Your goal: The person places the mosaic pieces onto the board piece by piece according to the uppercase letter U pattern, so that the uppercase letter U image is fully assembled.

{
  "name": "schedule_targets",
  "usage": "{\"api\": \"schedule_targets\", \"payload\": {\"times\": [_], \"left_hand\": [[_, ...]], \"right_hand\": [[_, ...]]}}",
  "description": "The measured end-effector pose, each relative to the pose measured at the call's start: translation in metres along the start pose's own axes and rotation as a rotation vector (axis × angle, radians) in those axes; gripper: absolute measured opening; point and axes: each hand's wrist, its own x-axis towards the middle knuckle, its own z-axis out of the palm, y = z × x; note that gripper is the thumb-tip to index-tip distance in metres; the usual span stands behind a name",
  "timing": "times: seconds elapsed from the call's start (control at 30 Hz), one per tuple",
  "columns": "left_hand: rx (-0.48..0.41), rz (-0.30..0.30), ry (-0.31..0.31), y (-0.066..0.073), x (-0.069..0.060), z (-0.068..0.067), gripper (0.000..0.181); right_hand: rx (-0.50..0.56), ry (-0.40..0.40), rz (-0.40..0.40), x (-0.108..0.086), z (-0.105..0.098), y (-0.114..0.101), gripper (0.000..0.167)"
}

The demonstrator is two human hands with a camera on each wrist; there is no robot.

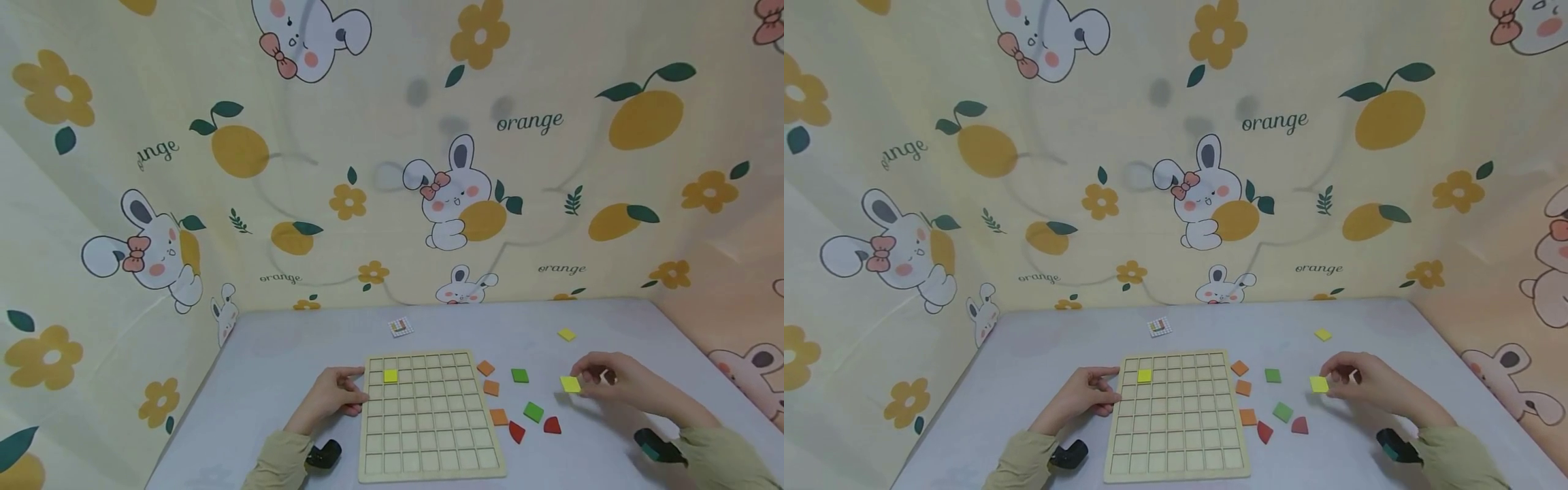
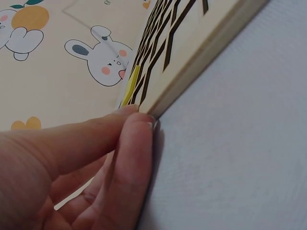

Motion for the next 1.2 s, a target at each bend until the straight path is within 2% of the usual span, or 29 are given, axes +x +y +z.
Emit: {"api": "schedule_targets", "payload": {"times": [0.2,0.43,0.63,0.9,1.07,1.2], "left_hand": [[-0.001,-0.001,0.000,-0.002,0.001,0.000,0.065],[-0.003,0.006,0.004,-0.002,0.000,0.000,0.065],[-0.012,0.015,0.002,-0.004,-0.001,0.000,0.064],[-0.018,0.018,0.005,-0.003,-0.004,0.002,0.065],[-0.028,0.023,0.008,-0.003,-0.006,0.003,0.065],[-0.033,0.023,0.010,-0.004,-0.005,0.004,0.065]], "right_hand": [[-0.026,0.033,-0.063,0.027,0.008,-0.032,0.023],[-0.001,0.006,-0.099,0.062,0.028,-0.062,0.024],[0.059,-0.012,-0.203,0.091,0.056,-0.080,0.022],[0.127,-0.038,-0.246,0.123,0.097,-0.108,0.019],[0.168,-0.035,-0.289,0.134,0.126,-0.128,0.019],[0.163,-0.045,-0.281,0.141,0.147,-0.142,0.018]]}}
